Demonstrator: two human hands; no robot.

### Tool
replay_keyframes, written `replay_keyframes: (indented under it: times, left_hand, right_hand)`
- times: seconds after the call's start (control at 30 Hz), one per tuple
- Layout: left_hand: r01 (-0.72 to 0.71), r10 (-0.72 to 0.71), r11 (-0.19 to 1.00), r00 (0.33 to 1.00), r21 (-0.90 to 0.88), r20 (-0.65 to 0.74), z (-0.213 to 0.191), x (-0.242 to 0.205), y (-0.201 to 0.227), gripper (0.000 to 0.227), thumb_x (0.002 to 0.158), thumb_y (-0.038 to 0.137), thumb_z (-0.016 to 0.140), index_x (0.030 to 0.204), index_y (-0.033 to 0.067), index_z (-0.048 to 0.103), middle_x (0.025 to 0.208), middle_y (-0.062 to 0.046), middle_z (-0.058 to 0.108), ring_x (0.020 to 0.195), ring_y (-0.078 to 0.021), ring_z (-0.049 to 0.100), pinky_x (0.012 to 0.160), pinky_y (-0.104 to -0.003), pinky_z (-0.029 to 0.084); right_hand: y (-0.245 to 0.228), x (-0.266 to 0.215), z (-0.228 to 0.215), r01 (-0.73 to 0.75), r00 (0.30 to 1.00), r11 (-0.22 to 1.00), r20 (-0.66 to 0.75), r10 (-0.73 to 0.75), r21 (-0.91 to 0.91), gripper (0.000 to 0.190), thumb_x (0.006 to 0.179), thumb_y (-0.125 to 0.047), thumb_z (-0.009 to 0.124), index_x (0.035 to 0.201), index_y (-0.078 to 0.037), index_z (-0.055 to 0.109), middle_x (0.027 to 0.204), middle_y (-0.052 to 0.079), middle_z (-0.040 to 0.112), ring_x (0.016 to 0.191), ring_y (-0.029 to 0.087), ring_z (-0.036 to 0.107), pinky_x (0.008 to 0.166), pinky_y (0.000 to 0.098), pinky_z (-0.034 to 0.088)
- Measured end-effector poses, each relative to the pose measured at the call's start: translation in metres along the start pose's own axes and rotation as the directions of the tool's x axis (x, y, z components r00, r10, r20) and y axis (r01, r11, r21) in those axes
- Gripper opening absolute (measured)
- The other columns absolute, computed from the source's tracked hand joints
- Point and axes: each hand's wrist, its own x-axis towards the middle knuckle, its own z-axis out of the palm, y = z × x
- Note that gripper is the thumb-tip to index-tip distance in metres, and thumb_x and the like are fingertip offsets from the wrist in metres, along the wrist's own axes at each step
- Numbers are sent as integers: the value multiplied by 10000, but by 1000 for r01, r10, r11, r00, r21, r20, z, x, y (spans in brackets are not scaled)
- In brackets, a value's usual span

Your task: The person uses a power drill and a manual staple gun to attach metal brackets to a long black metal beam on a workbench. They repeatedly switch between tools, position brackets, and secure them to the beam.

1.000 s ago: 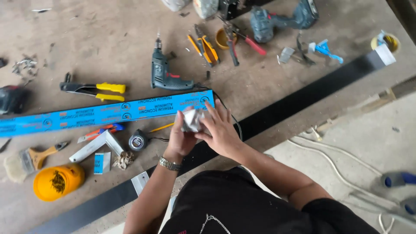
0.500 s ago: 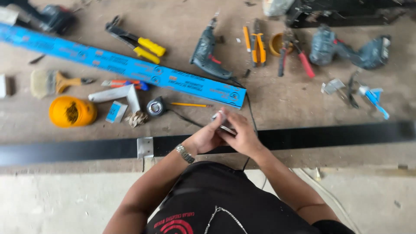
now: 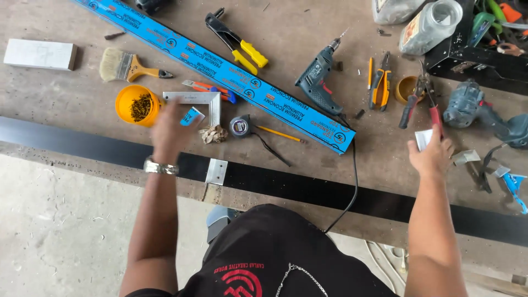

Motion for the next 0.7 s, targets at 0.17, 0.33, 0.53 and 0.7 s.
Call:
replay_keyframes:
  times: [0.17,0.33,0.53,0.7]
  left_hand:
    - [17,23,978,982,208,-190,50,71,-143,630,836,376,760,1360,128,513,1414,-107,521,1339,-343,425,1090,-673,285]
    - [-147,215,962,927,229,-308,101,120,-218,192,1028,379,625,1075,192,627,1136,-55,687,1202,-325,622,1150,-720,151]
    - [-273,308,950,894,149,-325,82,174,-242,114,1014,282,664,1041,174,640,1239,-23,627,1301,-309,548,1183,-662,202]
    - [-407,389,912,898,-51,-205,-18,144,-180,655,894,32,750,1489,53,476,1563,-229,379,1465,-488,296,1108,-804,240]
  right_hand:
    - [-64,-38,-6,-107,986,984,-111,123,140,896,987,-409,705,1646,-275,113,1589,326,209,1462,496,208,1124,653,301]
    - [-171,-74,80,765,551,642,-575,-605,57,590,814,-307,881,1321,-63,705,1170,210,700,1098,414,648,963,510,485]
    - [-235,-53,125,688,640,679,-229,-734,-255,549,909,-423,715,1442,-334,614,1543,101,502,1461,400,395,1009,758,345]
    - [-247,-12,133,447,860,873,-177,-479,-195,551,1018,-293,642,1539,-401,496,1651,54,397,1495,399,355,1029,768,322]
